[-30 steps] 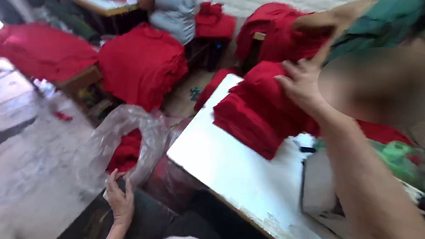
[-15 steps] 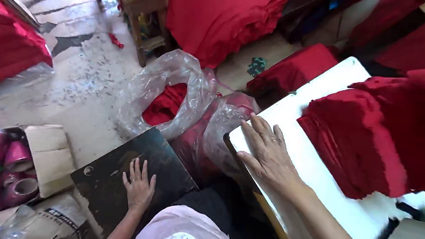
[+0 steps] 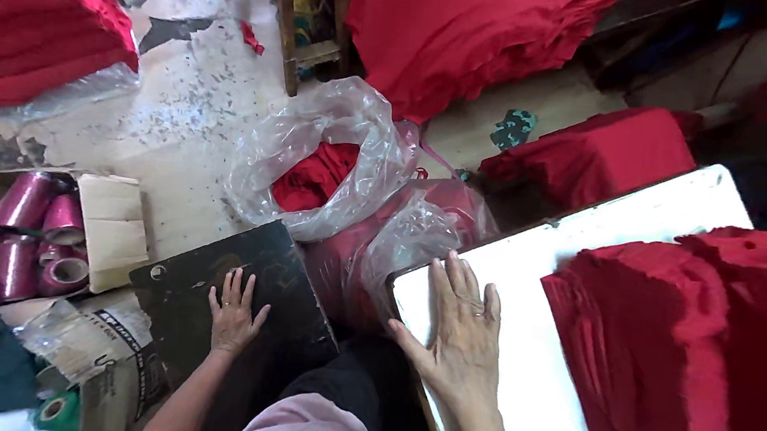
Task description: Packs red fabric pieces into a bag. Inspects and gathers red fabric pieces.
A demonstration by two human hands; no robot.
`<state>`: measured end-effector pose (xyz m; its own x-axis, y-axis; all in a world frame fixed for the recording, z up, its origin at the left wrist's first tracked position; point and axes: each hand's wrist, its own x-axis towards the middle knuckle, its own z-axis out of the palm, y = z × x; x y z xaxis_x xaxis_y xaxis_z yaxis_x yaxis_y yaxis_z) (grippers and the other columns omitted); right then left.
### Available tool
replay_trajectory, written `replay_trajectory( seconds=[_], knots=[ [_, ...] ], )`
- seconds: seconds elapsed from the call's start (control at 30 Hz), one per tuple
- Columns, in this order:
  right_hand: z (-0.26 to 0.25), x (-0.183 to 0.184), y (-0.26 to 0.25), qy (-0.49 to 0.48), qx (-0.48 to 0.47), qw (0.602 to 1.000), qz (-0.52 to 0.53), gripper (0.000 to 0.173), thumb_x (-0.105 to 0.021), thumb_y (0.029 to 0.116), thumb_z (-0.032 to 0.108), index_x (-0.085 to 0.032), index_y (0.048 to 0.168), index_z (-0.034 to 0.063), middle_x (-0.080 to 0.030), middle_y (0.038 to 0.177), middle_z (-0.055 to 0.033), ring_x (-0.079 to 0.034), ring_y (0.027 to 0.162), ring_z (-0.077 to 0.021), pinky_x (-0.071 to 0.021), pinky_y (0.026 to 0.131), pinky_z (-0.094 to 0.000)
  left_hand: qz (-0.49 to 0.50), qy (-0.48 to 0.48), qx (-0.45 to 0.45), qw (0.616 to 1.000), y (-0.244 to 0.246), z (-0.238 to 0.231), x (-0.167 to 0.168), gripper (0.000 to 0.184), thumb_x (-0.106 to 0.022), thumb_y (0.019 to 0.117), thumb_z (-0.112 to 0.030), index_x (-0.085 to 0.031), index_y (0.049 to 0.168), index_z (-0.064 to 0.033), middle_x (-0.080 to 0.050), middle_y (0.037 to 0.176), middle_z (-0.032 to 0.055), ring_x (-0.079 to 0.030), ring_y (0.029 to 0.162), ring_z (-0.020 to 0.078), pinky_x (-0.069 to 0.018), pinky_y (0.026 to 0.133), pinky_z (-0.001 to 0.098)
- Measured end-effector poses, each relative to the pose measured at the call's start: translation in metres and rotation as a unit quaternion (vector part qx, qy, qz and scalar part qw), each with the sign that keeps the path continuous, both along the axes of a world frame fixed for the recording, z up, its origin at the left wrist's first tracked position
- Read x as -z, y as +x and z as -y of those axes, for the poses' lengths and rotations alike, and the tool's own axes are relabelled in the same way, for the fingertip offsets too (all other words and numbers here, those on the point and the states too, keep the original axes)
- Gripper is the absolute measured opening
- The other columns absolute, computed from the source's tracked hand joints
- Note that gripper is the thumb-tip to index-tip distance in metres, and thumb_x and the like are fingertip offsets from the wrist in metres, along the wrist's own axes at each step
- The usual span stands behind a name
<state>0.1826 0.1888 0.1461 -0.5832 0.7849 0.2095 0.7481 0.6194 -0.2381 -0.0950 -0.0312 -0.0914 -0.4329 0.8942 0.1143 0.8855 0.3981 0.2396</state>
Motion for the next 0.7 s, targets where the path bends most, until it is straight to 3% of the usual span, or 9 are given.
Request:
replay_trajectory(
  seconds=[0.13, 0.3, 0.4, 0.43, 0.5, 0.57, 0.6, 0.63, 0.7],
  knots=[
    [-0.001, -0.003, -0.003, -0.011, 0.002, 1.000, 0.021, 0.093, -0.039, 0.0925, 0.077, -0.051, 0.151, 0.0061, -0.047, 0.156, -0.0181, -0.041, 0.148, -0.0347, -0.0191, 0.120, -0.0658, 0.020, -0.020, -0.011, 1.000, 0.000, 0.001, 0.002, 0.080, -0.030, 0.1010, -0.064, -0.046, 0.154, -0.0064, -0.038, 0.159, 0.0273, -0.033, 0.148, 0.0474, -0.0184, 0.115, 0.0728],
    [-0.001, -0.002, -0.002, -0.013, -0.006, 1.000, 0.022, 0.089, -0.039, 0.0940, 0.075, -0.052, 0.150, 0.0061, -0.048, 0.155, -0.0179, -0.041, 0.147, -0.0358, -0.0173, 0.120, -0.0671, 0.052, -0.060, -0.024, 0.997, 0.003, 0.000, 0.002, 0.081, -0.028, 0.1012, -0.066, -0.043, 0.156, -0.0076, -0.029, 0.165, 0.0226, -0.021, 0.155, 0.0416, -0.0103, 0.117, 0.0730],
    [0.000, -0.001, -0.001, -0.014, -0.009, 1.000, 0.019, 0.090, -0.038, 0.0938, 0.075, -0.051, 0.151, 0.0068, -0.047, 0.157, -0.0168, -0.039, 0.149, -0.0349, -0.0165, 0.121, -0.0663, 0.063, -0.071, -0.161, 0.982, 0.007, 0.006, -0.009, 0.083, -0.032, 0.1005, -0.068, -0.034, 0.161, -0.0123, -0.026, 0.168, 0.0136, -0.016, 0.156, 0.0411, -0.0029, 0.112, 0.0817],
    [0.000, 0.000, -0.002, -0.014, -0.009, 1.000, 0.016, 0.090, -0.038, 0.0938, 0.076, -0.051, 0.151, 0.0072, -0.046, 0.158, -0.0164, -0.039, 0.149, -0.0346, -0.0162, 0.121, -0.0665, 0.067, -0.057, -0.260, 0.962, 0.008, 0.012, -0.014, 0.087, -0.038, 0.0990, -0.069, -0.029, 0.162, -0.0097, -0.023, 0.168, 0.0171, -0.013, 0.155, 0.0449, -0.0022, 0.111, 0.0833],
    [0.000, 0.001, -0.001, -0.013, -0.009, 1.000, 0.012, 0.090, -0.038, 0.0939, 0.075, -0.050, 0.152, 0.0080, -0.044, 0.159, -0.0160, -0.037, 0.150, -0.0343, -0.0161, 0.121, -0.0663, 0.101, -0.023, -0.485, 0.868, 0.008, 0.024, -0.028, 0.101, -0.052, 0.0945, -0.067, -0.016, 0.164, -0.0034, -0.013, 0.169, 0.0240, -0.008, 0.155, 0.0493, -0.0040, 0.112, 0.0818],
    [0.000, 0.002, 0.000, -0.013, -0.011, 1.000, 0.006, 0.089, -0.039, 0.0938, 0.075, -0.050, 0.152, 0.0083, -0.043, 0.160, -0.0158, -0.036, 0.150, -0.0344, -0.0163, 0.121, -0.0662, 0.188, -0.017, -0.640, 0.745, 0.005, 0.039, -0.044, 0.110, -0.059, 0.0908, -0.070, -0.015, 0.162, 0.0010, -0.018, 0.165, 0.0298, -0.019, 0.152, 0.0485, -0.0180, 0.117, 0.0724],
    [0.000, 0.003, 0.000, -0.012, -0.011, 1.000, 0.002, 0.089, -0.039, 0.0938, 0.075, -0.050, 0.152, 0.0086, -0.042, 0.160, -0.0153, -0.036, 0.151, -0.0341, -0.0163, 0.121, -0.0661, 0.235, -0.035, -0.669, 0.705, 0.000, 0.048, -0.049, 0.110, -0.059, 0.0888, -0.074, -0.026, 0.158, 0.0049, -0.032, 0.158, 0.0329, -0.033, 0.147, 0.0475, -0.0290, 0.115, 0.0664],
    [0.000, 0.004, 0.000, -0.012, -0.011, 1.000, 0.002, 0.089, -0.039, 0.0938, 0.075, -0.049, 0.153, 0.0089, -0.042, 0.161, -0.0147, -0.035, 0.151, -0.0337, -0.0159, 0.121, -0.0661, 0.276, -0.052, -0.665, 0.692, -0.005, 0.056, -0.053, 0.107, -0.058, 0.0888, -0.075, -0.035, 0.153, 0.0071, -0.044, 0.150, 0.0335, -0.044, 0.140, 0.0451, -0.0362, 0.113, 0.0609],
    [0.001, 0.004, 0.000, -0.012, -0.012, 1.000, 0.008, 0.090, -0.038, 0.0938, 0.076, -0.047, 0.154, 0.0091, -0.040, 0.162, -0.0143, -0.034, 0.152, -0.0337, -0.0161, 0.120, -0.0666, 0.321, -0.089, -0.636, 0.696, -0.012, 0.065, -0.060, 0.102, -0.057, 0.0909, -0.073, -0.041, 0.149, 0.0087, -0.049, 0.145, 0.0335, -0.047, 0.139, 0.0432, -0.0374, 0.114, 0.0558]
  ],
)
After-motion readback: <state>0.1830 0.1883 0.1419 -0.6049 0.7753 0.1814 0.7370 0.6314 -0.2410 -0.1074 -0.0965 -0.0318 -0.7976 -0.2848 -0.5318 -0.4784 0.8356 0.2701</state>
